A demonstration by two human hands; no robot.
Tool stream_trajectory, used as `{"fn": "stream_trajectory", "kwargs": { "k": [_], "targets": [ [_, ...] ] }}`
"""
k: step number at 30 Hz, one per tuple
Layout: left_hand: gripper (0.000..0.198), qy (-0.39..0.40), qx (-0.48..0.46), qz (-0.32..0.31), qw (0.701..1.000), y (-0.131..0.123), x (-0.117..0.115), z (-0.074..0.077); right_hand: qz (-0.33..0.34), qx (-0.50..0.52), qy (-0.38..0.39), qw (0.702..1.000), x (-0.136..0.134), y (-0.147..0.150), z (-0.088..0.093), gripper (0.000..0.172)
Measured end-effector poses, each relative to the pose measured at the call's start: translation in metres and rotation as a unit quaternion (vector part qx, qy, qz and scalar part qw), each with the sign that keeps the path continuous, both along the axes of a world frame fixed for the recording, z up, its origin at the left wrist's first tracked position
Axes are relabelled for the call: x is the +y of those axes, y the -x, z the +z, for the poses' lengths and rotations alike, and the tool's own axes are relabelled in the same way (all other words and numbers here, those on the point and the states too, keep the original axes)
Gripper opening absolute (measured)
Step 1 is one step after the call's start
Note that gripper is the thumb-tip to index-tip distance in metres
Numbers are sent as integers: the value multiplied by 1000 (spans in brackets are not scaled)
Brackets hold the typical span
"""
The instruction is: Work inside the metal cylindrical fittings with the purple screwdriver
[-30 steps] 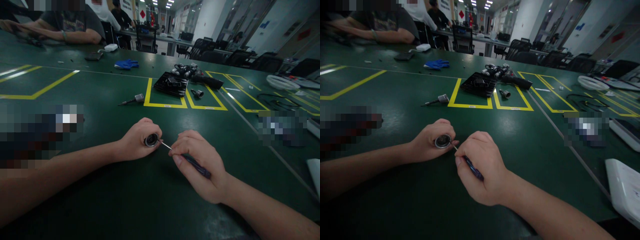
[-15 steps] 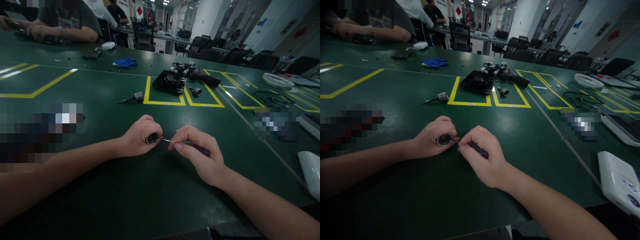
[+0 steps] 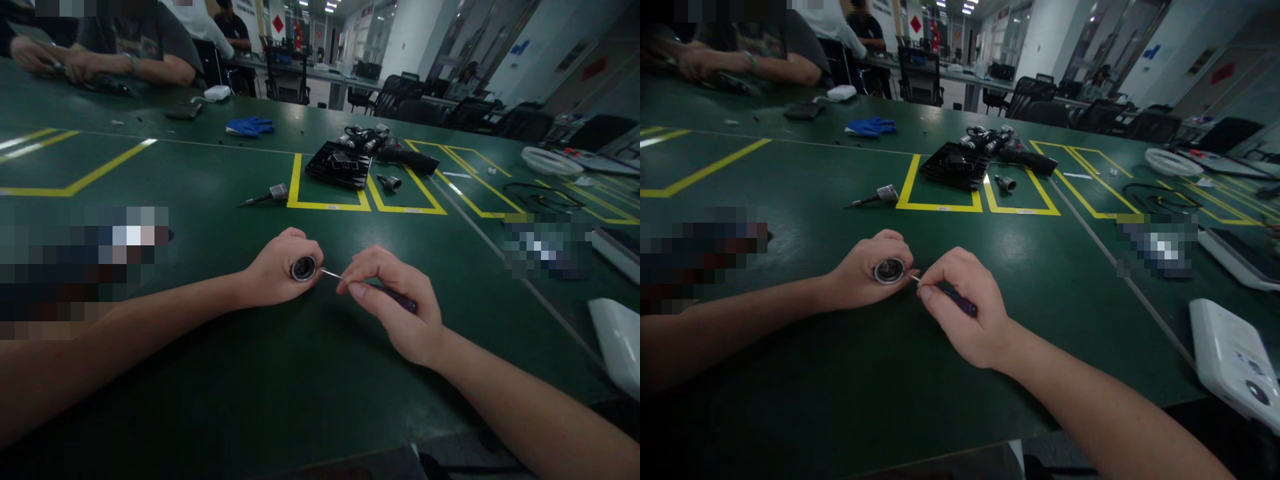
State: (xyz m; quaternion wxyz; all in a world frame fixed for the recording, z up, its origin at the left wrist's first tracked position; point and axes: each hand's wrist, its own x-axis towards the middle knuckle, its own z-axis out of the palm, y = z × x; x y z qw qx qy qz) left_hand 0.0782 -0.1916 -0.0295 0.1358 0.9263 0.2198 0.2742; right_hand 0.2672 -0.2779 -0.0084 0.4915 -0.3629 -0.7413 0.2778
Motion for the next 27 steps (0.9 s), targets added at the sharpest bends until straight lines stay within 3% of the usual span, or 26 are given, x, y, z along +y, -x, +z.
{"fn": "stream_trajectory", "kwargs": {
  "k": [10, 27],
  "targets": [
    [17, -21, -32, -30, 999, 0, -1, 0, 39, -28, -19, 999, -1, 1, 4, 13],
    [15, -23, -42, -33, 998, 1, -1, 0, 21, 49, 97, 994, -3, 2, -4, 9]
  ]
}}
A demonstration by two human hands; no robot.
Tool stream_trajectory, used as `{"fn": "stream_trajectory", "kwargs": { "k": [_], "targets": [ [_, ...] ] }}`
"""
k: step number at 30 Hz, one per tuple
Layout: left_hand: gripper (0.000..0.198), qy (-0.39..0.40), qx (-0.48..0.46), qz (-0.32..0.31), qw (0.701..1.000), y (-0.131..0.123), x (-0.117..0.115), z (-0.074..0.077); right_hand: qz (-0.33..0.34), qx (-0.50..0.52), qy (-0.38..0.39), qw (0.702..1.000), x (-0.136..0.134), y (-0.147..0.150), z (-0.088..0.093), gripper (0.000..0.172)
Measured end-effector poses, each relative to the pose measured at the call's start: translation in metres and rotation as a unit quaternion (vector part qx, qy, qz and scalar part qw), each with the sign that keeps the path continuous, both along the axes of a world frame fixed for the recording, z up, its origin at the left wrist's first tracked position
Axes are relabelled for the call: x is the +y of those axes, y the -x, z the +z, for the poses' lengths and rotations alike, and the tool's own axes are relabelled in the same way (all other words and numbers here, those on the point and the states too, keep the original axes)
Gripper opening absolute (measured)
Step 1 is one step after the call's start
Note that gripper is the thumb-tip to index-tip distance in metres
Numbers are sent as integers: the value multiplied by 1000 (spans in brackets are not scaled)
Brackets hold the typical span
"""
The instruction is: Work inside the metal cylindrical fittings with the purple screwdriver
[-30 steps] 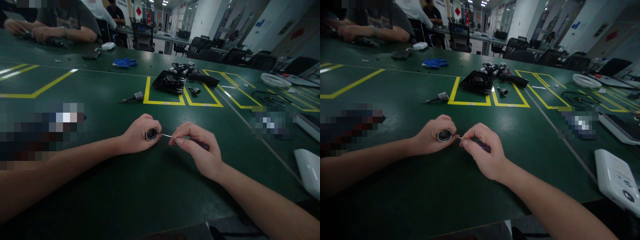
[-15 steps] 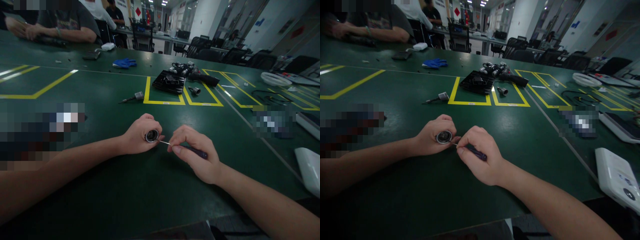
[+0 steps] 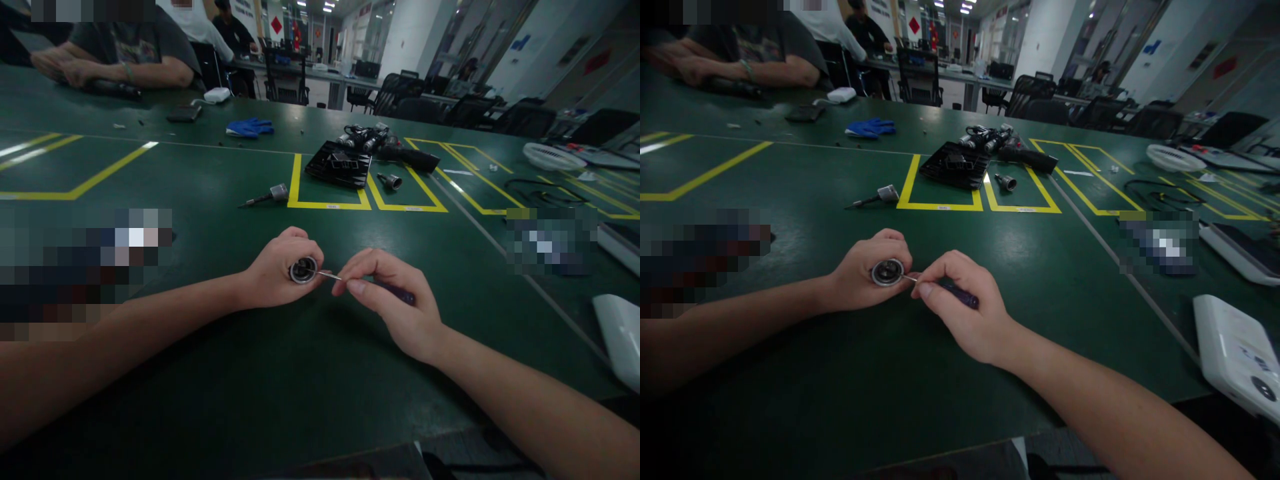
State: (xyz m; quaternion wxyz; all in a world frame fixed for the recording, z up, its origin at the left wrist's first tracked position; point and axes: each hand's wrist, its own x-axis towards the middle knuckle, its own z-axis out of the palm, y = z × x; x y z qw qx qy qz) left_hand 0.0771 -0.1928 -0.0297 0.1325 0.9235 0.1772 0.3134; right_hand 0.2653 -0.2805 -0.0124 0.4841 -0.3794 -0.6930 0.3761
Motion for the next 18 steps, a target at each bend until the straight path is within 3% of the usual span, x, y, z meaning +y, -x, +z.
{"fn": "stream_trajectory", "kwargs": {
  "k": [18],
  "targets": [
    [18, 5, 5, 6, 1000, -1, -1, 1, -3, -3, -44, 999, 0, 0, 1, 6]
  ]
}}
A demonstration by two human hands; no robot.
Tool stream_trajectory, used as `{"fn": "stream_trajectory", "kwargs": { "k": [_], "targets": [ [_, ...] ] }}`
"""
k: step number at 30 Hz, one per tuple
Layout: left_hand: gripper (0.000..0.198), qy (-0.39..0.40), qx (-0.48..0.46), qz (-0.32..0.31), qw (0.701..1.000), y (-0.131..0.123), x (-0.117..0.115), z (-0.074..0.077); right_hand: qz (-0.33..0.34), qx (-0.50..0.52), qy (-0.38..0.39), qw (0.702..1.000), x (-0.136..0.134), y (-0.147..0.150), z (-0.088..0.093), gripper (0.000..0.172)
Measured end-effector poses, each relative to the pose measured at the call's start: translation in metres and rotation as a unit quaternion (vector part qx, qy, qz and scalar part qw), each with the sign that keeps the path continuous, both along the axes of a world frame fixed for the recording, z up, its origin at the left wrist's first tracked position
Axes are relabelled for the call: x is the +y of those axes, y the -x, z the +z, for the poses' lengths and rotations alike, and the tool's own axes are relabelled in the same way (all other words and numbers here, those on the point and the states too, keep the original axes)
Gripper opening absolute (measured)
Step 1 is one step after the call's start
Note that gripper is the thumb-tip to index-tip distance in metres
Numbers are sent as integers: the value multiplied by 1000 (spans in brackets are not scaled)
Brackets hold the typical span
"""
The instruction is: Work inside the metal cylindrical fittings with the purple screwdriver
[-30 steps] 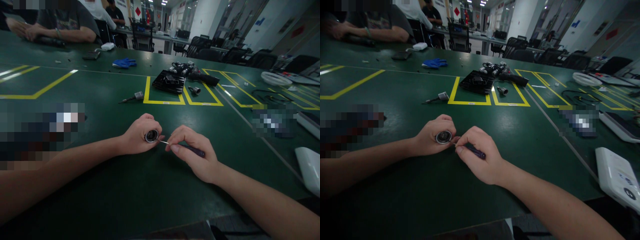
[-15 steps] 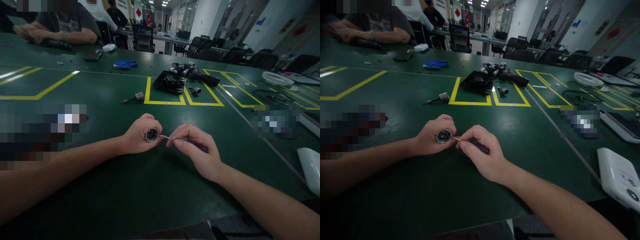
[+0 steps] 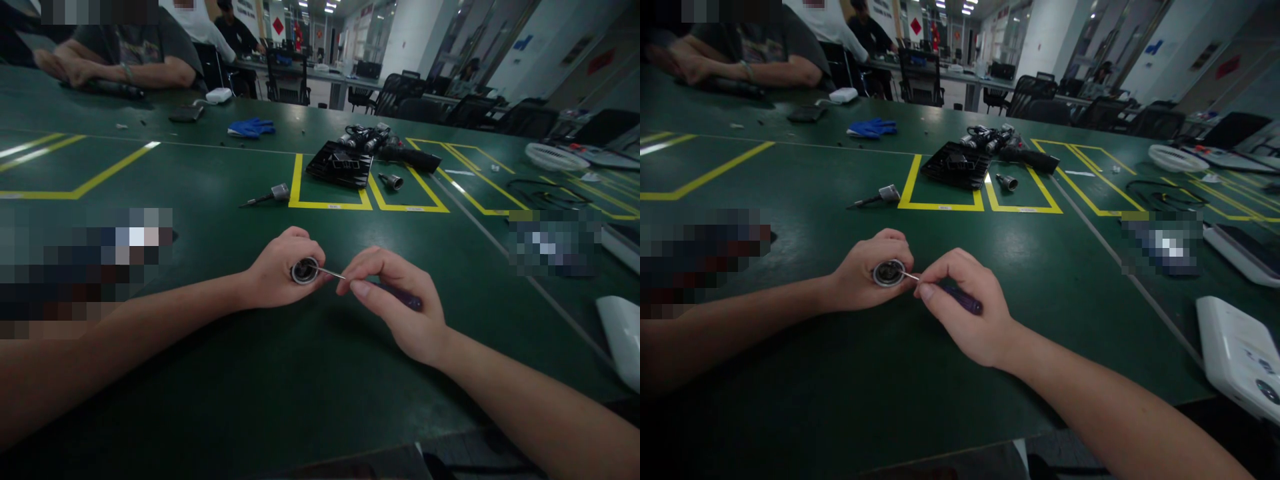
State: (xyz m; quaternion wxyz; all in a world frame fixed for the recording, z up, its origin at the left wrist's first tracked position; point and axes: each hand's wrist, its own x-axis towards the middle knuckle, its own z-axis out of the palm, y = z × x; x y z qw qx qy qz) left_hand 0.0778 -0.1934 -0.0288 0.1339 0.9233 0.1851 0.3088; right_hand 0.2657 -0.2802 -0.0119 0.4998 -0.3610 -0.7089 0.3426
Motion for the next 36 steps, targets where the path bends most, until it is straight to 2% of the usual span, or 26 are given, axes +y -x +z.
{"fn": "stream_trajectory", "kwargs": {
  "k": [7, 13, 25, 32, 36],
  "targets": [
    [17, -6, 3, -3, 1000, 0, 0, -1, -12, -29, 8, 999, -1, -1, 3, 10],
    [17, -23, -4, -15, 1000, 0, 0, -1, 13, -20, 21, 999, 1, 1, 4, 9],
    [14, -25, 6, -17, 1000, 0, -1, -1, -12, -54, 15, 998, -1, 1, 5, 10],
    [15, -23, 20, -14, 999, 0, -2, -1, -11, 36, 115, 993, 3, -1, 2, 11],
    [16, -26, 22, -12, 999, 0, -1, -1, -2, 77, 131, 988, 4, -1, 0, 11]
  ]
}}
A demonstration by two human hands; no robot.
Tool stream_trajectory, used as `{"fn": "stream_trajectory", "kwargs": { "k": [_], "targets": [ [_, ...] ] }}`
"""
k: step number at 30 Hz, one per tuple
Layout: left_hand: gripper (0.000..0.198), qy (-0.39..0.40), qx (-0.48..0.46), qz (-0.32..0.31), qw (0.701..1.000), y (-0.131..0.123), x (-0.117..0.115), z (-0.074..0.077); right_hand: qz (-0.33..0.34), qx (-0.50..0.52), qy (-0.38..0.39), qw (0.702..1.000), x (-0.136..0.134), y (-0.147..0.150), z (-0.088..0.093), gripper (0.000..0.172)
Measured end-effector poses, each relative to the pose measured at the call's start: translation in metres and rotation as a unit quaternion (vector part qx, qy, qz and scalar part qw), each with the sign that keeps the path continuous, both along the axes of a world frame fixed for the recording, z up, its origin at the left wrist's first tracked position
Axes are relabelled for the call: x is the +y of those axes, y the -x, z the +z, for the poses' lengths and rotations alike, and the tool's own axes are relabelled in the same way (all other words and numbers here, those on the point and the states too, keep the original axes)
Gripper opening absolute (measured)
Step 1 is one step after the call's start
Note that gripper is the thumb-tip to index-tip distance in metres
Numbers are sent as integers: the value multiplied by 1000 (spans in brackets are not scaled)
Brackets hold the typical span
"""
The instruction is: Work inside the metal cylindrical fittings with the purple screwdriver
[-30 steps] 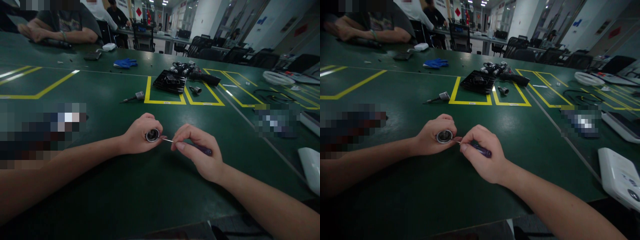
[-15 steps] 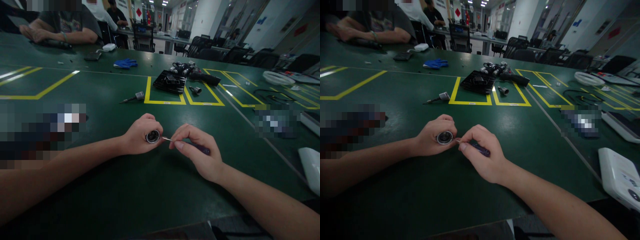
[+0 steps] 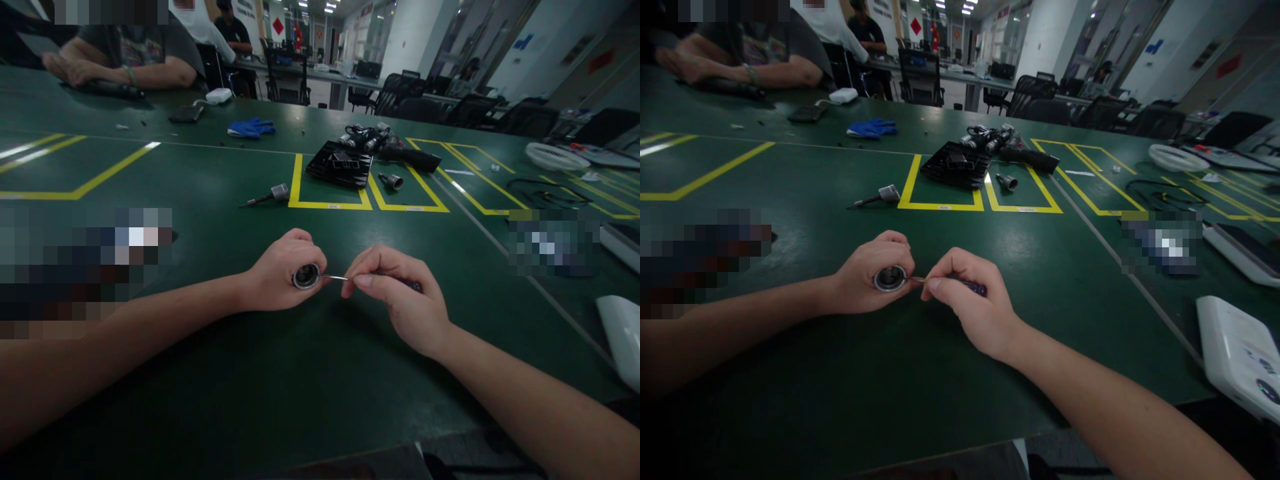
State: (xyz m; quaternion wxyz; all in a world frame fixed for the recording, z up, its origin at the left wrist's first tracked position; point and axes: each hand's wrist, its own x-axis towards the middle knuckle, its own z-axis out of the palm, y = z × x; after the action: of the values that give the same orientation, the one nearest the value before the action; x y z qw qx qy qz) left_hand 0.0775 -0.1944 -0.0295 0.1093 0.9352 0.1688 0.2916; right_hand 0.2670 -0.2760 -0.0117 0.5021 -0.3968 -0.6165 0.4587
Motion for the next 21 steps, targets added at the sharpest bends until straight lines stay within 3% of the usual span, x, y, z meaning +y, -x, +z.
{"fn": "stream_trajectory", "kwargs": {
  "k": [7, 21],
  "targets": [
    [15, -2, -7, -10, 1000, 0, 0, 1, 4, 0, -7, 1000, -1, 0, -1, 10],
    [14, -13, -20, -16, 1000, 1, 3, -4, 21, -98, -138, 985, -6, 0, 3, 10]
  ]
}}
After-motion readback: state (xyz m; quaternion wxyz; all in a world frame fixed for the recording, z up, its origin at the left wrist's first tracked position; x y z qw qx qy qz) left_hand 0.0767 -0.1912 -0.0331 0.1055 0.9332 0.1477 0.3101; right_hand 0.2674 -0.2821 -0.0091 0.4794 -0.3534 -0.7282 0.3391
